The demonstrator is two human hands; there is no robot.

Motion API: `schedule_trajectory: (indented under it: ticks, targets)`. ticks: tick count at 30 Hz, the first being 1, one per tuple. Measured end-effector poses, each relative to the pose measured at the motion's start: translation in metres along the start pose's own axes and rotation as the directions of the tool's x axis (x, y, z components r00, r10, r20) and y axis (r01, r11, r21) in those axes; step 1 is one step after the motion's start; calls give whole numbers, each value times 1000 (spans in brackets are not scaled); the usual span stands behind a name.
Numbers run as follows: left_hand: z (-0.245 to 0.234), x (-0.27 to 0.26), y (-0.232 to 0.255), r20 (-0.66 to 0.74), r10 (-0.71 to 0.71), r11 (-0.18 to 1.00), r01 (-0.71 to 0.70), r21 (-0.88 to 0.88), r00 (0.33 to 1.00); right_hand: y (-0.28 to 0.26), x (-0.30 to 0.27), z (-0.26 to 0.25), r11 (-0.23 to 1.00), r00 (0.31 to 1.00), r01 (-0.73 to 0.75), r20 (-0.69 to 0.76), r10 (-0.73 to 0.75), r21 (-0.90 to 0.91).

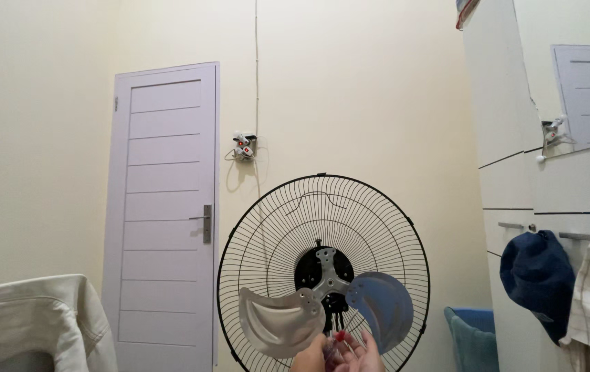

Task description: The person assembles a standing fan by attaching fan blades to the central hub using a screwdriver. They secure each blade in sequence and then place the front protective grill onto the fan head.

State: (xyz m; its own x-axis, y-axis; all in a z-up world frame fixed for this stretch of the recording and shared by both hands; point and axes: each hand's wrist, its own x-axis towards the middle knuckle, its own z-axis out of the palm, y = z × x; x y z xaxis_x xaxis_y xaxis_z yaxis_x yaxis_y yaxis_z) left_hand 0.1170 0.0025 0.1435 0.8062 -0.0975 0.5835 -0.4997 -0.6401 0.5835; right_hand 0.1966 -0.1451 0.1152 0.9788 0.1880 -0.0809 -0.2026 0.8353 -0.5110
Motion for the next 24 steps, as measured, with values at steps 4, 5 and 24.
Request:
schedule_trajectory:
  ticks: [4, 5, 24]
  targets:
    - [9, -8, -8, 71, -5, 995, -2, 96, 997, 7, 46, -27, 997, 995, -56, -77, 60, 50]
    - [9, -12, -4, 57, 49, 987, -58, 152, 997, 8, 53, -33, 996, 994, -66, -81, 70, 53]
    - [-48, -89, 87, -14, 154, 924, -139, 356, 988, 50, 2, -45, 994, 998, -40, 53, 35, 104]
